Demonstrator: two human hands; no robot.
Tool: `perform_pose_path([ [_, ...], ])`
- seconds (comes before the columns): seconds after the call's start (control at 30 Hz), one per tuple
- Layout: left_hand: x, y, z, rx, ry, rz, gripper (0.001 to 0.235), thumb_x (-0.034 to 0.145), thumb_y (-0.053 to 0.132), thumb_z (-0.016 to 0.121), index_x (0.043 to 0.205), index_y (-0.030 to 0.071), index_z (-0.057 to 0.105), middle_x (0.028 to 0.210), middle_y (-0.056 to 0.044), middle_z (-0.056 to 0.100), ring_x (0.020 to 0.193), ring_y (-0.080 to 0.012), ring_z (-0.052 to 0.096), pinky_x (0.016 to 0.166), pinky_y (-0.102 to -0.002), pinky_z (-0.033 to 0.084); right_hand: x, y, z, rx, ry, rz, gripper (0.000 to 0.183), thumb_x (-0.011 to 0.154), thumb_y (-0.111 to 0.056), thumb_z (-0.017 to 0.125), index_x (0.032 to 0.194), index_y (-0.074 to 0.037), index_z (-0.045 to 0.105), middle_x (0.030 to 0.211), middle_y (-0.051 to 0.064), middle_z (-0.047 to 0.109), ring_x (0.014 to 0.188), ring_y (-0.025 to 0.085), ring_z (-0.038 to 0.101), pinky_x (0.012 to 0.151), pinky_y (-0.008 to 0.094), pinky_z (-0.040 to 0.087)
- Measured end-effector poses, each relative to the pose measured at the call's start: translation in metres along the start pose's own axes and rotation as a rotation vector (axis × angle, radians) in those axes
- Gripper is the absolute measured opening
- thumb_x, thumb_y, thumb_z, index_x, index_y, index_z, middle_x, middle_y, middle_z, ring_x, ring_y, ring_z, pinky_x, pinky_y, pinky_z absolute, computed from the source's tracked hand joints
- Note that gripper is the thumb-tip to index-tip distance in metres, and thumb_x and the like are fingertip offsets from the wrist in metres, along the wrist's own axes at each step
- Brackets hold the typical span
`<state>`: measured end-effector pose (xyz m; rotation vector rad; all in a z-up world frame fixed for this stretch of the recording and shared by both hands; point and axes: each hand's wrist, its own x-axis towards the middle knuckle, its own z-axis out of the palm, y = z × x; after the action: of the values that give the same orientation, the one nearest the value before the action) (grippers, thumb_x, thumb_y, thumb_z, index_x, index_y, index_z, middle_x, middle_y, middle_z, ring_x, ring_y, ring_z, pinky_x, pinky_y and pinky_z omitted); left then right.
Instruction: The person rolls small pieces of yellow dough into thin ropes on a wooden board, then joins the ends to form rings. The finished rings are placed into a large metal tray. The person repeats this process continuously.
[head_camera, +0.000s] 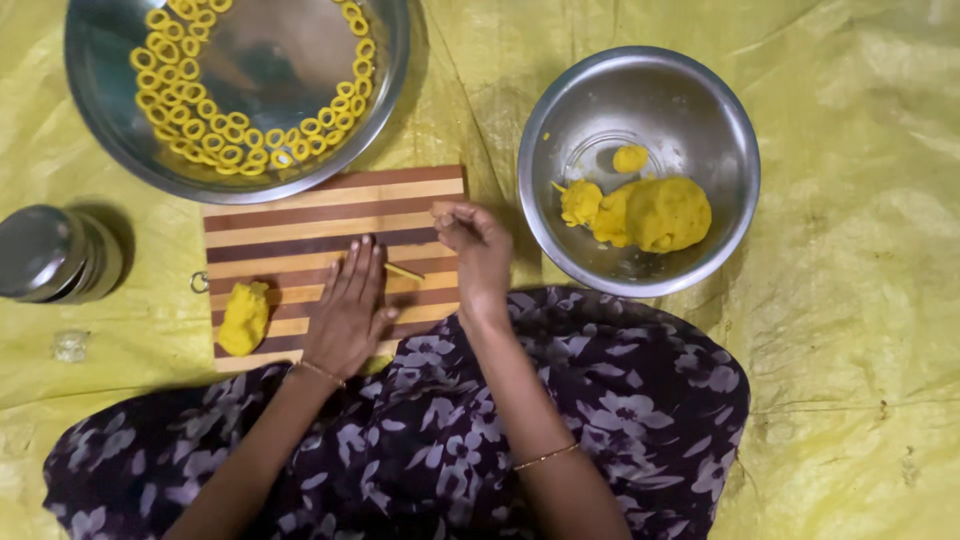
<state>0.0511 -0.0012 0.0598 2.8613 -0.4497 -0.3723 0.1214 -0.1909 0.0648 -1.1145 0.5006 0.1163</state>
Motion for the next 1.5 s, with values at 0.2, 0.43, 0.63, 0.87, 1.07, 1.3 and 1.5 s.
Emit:
perform_pose_path([
  [0.2, 0.087, -0.009, -0.005, 0.0, 0.04, 0.044, 0.081, 0.105, 0.056, 0.026, 0.163, 0.002, 0.014, 0.171, -0.018, 0.012, 0.159, -0.03, 0.01, 0.128, -0.048, 0.011, 0.001, -0.002, 0.006, -0.1, -0.07, 0.02, 0.015, 0.097, -0.002, 0.063, 0.109, 0.002, 0.072, 0.102, 0.008, 0.075, 0.094, 0.014, 0.069, 0.087, 0.026, 0.056],
  [0.43, 0.097, -0.007, -0.001, 0.012, 0.101, 0.044, 0.084, 0.102, 0.051, 0.039, 0.163, 0.002, 0.011, 0.172, -0.018, 0.009, 0.159, -0.0311, 0.007, 0.128, -0.047, 0.01, 0.005, 0.005, -0.001, -0.033, -0.059, -0.002, 0.014, 0.096, -0.001, 0.064, 0.108, 0.001, 0.071, 0.101, 0.007, 0.074, 0.092, 0.013, 0.067, 0.085, 0.028, 0.055],
  [0.63, -0.024, -0.021, -0.005, 0.134, -0.098, 0.085, 0.089, 0.097, 0.06, 0.031, 0.16, 0.003, 0.006, 0.168, -0.016, 0.006, 0.155, -0.0275, 0.006, 0.123, -0.044, 0.009, 0.005, 0.016, 0.001, -0.053, -0.064, -0.032, 0.015, 0.095, 0.0, 0.063, 0.108, 0.0, 0.071, 0.098, 0.005, 0.074, 0.088, 0.012, 0.066, 0.081, 0.027, 0.055],
  [0.87, -0.072, -0.024, 0.012, 0.236, -0.101, 0.211, 0.089, 0.096, 0.066, 0.019, 0.159, 0.006, 0.005, 0.167, -0.015, 0.004, 0.154, -0.0254, 0.003, 0.123, -0.043, 0.007, 0.008, 0.028, -0.002, -0.026, -0.055, -0.071, 0.014, 0.094, 0.004, 0.062, 0.104, 0.001, 0.071, 0.097, 0.005, 0.073, 0.087, 0.012, 0.066, 0.08, 0.025, 0.053],
  [1.07, -0.011, -0.001, 0.013, 0.082, -0.097, 0.124, 0.086, 0.1, 0.062, 0.026, 0.161, 0.005, 0.008, 0.169, -0.016, 0.009, 0.156, -0.0283, 0.007, 0.124, -0.045, 0.009, 0.005, 0.024, -0.005, -0.014, -0.039, -0.059, 0.015, 0.094, 0.004, 0.062, 0.106, 0.002, 0.071, 0.096, 0.004, 0.072, 0.087, 0.011, 0.065, 0.079, 0.025, 0.053],
  [1.3, 0.123, 0.014, 0.006, 0.502, -0.077, 0.066, 0.085, 0.102, 0.048, 0.038, 0.166, 0.002, 0.007, 0.172, -0.015, 0.002, 0.158, -0.0272, 0.001, 0.127, -0.044, 0.004, 0.011, 0.02, -0.002, 0.02, -0.041, -0.029, 0.015, 0.095, 0.002, 0.064, 0.109, 0.002, 0.068, 0.099, 0.003, 0.071, 0.091, 0.013, 0.067, 0.084, 0.027, 0.056],
  [1.5, 0.211, 0.017, 0.003, 0.056, -0.034, -0.112, 0.085, 0.105, 0.06, 0.033, 0.163, 0.006, 0.003, 0.172, -0.013, -0.006, 0.158, -0.0241, -0.008, 0.129, -0.047, 0.0, 0.011, 0.009, -0.001, -0.076, -0.048, 0.029, 0.017, 0.096, 0.001, 0.063, 0.111, 0.0, 0.071, 0.097, 0.004, 0.071, 0.089, 0.012, 0.066, 0.082, 0.026, 0.056],
])
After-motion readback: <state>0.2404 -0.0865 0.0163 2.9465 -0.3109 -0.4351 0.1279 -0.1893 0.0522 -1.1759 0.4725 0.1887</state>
